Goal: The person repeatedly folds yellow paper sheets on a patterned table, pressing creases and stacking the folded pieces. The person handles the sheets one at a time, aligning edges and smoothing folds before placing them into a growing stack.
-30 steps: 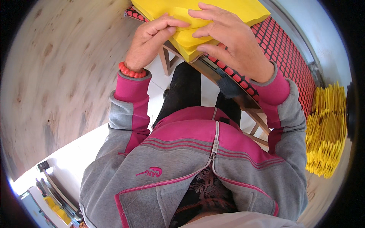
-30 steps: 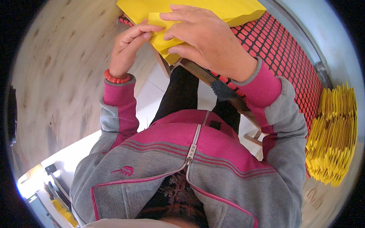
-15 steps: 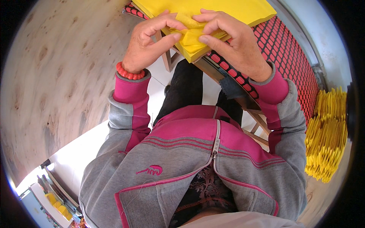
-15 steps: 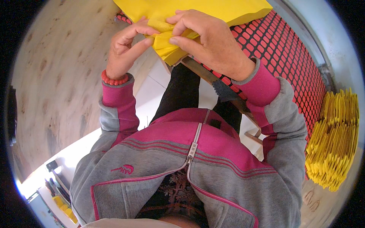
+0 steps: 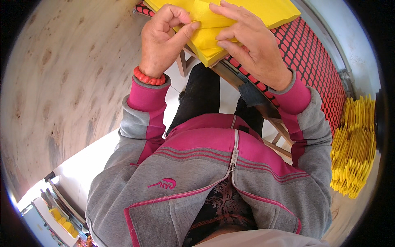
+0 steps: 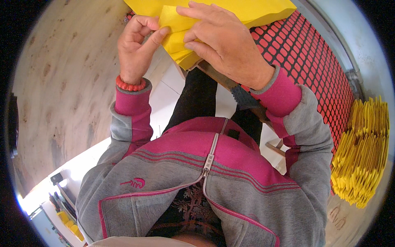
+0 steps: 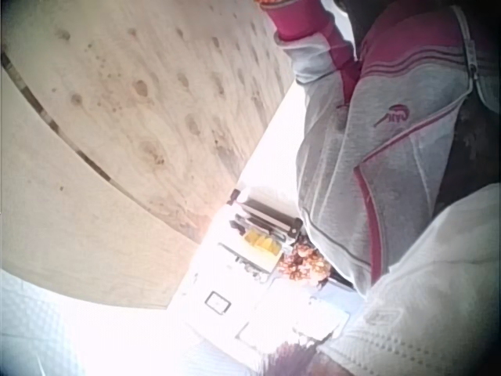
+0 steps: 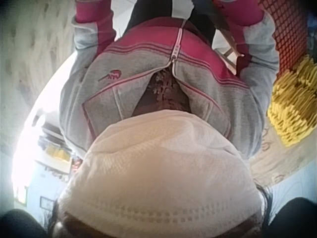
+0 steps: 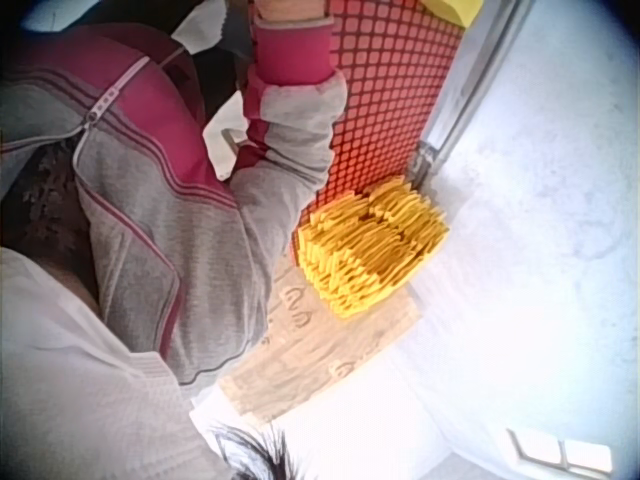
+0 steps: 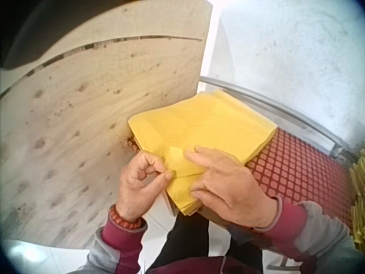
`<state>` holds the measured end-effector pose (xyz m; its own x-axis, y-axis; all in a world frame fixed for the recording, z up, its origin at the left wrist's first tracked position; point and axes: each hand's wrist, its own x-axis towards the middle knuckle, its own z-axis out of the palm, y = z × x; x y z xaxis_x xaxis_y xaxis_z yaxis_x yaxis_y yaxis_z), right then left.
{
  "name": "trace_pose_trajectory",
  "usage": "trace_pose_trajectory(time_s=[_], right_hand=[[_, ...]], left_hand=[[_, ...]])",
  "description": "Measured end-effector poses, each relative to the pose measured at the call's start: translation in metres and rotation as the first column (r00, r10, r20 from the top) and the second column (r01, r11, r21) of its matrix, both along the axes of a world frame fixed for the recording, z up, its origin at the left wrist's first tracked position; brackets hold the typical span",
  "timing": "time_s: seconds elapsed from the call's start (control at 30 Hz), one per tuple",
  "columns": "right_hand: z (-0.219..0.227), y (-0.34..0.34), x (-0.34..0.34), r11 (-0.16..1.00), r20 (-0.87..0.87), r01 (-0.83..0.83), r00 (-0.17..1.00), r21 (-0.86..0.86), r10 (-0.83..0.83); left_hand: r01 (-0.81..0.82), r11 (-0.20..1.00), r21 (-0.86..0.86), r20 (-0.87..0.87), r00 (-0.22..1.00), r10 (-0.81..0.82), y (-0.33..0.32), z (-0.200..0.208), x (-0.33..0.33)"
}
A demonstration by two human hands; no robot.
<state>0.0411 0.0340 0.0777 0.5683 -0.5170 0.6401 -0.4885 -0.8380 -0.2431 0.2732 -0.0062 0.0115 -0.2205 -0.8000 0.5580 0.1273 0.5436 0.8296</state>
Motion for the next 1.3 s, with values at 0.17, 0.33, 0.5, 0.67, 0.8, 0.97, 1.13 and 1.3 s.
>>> trace_pose_trajectory(time_s=[0.17, 0.33, 0.5, 0.67, 0.8, 0.97, 1.13, 1.3], right_hand=[[-0.004, 0.001, -0.002, 0.992, 0.052, 0.026, 0.998, 0.126, -0.033], [-0.009, 0.0, 0.0, 0.99, 0.13, 0.044, 0.99, 0.135, -0.062], [-0.01, 0.003, 0.001, 0.992, 0.16, 0.07, 0.983, 0.106, -0.087], [-0.007, 0.003, 0.002, 0.997, 0.162, 0.042, 0.986, -0.063, -0.031], [-0.003, 0.002, 0.001, 0.995, 0.078, 0.03, 0.997, -0.097, -0.022], [-0.003, 0.006, 0.0, 0.994, -0.102, 0.089, 0.99, -0.068, -0.096], [-0.009, 0.003, 0.002, 0.995, -0.035, 0.086, 0.996, -0.046, -0.088], [-0.012, 0.001, 0.0, 0.998, 0.049, 0.057, 0.997, -0.041, -0.055]], left_hand=[[0.039, 0.999, -0.004, -0.021, 0.999, -0.039, 0.001, -0.001, 0.004], [0.078, 0.971, -0.227, 0.23, 0.973, -0.024, 0.0, 0.011, 0.014], [-0.051, 0.952, -0.3, 0.242, 0.962, 0.128, 0.001, 0.006, 0.004], [-0.036, 0.997, -0.073, 0.048, 0.998, 0.039, 0.002, 0.0, -0.001], [0.007, 1.0, 0.018, -0.054, 0.999, -0.006, -0.002, -0.006, 0.001], [0.004, 1.0, -0.011, -0.104, 0.995, -0.005, -0.006, -0.012, 0.001], [-0.005, 0.999, -0.045, 0.027, 1.0, 0.006, 0.002, -0.003, 0.002], [0.111, 0.958, -0.265, 0.175, 0.982, -0.066, -0.002, 0.009, 0.012]])
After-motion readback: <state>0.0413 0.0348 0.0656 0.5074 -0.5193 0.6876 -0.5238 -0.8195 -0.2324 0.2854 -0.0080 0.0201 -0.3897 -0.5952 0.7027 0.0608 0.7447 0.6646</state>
